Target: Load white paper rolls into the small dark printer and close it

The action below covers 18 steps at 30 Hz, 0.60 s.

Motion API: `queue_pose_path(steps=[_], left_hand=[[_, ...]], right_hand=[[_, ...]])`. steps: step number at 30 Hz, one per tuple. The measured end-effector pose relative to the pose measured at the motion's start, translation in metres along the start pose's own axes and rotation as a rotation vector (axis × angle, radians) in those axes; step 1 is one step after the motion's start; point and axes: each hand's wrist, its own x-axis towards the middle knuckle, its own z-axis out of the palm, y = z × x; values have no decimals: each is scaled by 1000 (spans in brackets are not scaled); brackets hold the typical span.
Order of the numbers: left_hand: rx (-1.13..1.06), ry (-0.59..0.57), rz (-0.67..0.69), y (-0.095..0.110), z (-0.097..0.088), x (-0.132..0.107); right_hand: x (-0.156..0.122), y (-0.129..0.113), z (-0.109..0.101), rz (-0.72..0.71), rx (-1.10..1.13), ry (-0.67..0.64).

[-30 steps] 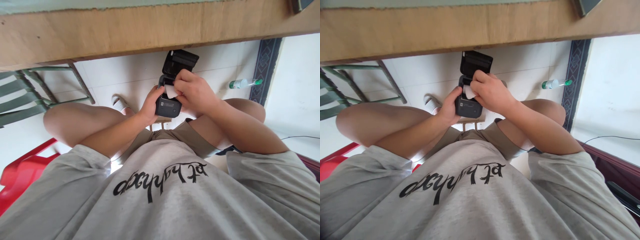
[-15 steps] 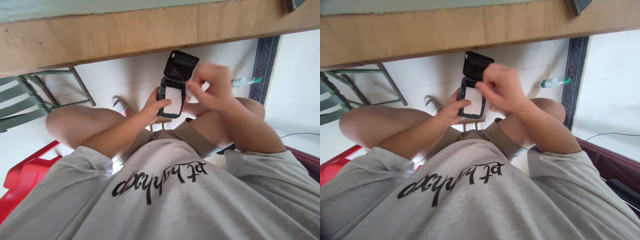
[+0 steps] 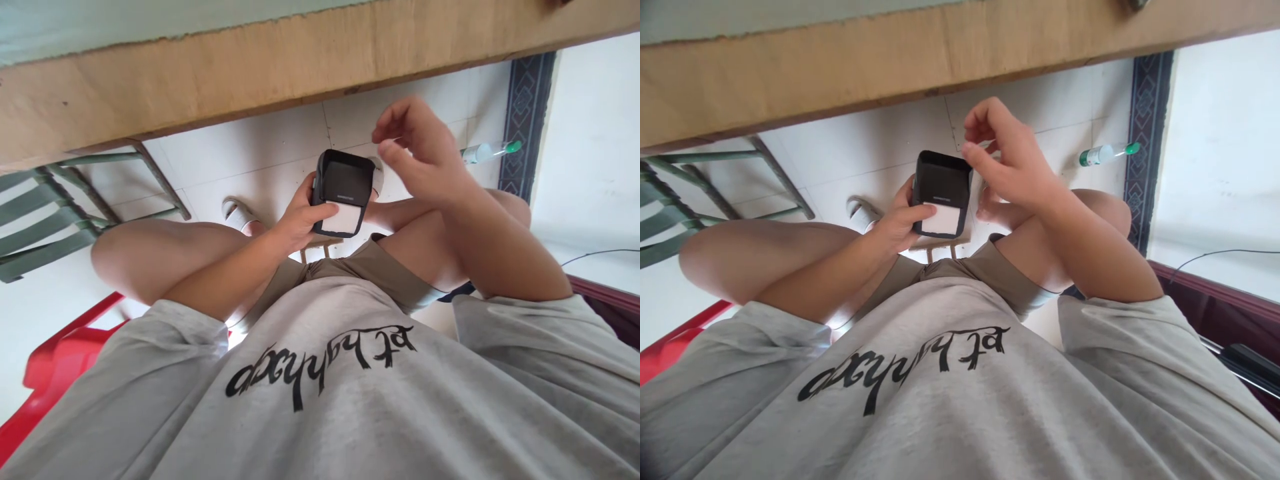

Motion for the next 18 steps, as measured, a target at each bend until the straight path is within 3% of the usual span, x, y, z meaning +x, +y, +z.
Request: queue_pose_path(steps=[7,18], left_hand=[[-19,35,11,9,1,-5],[-30,73,56,8,-6,-5]], right_hand=[[6,-11,19,62,-65,-366],[15,-21,28,21,-55,-408]])
